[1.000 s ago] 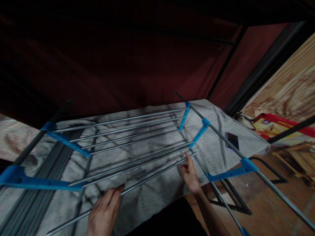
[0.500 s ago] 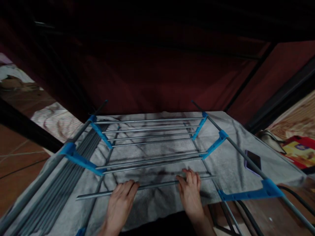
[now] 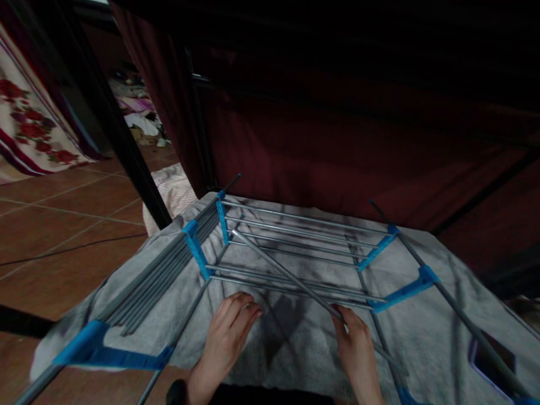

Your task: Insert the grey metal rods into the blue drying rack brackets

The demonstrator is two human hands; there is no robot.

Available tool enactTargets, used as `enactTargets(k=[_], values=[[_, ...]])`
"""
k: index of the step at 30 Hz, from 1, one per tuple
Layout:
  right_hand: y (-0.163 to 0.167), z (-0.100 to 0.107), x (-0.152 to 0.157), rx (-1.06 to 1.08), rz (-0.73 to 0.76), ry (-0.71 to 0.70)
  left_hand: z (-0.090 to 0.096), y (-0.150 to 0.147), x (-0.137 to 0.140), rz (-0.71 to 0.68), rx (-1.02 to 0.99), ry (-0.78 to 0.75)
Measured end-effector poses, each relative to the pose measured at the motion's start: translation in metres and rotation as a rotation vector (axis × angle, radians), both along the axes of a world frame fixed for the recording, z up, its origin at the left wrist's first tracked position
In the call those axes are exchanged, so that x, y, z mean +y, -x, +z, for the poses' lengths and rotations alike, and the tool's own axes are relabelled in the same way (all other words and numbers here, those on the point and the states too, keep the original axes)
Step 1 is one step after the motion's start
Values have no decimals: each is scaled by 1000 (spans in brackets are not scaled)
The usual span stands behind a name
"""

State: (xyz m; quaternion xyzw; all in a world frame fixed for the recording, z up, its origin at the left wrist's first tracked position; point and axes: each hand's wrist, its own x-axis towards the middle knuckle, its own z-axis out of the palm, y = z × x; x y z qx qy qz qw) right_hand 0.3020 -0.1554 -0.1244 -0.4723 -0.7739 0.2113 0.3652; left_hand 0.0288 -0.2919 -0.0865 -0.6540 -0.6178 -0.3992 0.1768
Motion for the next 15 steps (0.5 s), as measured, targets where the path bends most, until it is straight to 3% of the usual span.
enactTargets(k=[5, 10, 15], values=[[5, 29, 2, 143, -79, 181, -11, -4, 2, 50, -146, 9], [23, 56, 1, 345, -49, 335, -16, -3, 5, 133, -96, 2], [44, 75, 0, 487, -30, 437, -16, 4, 7, 104, -221, 58]])
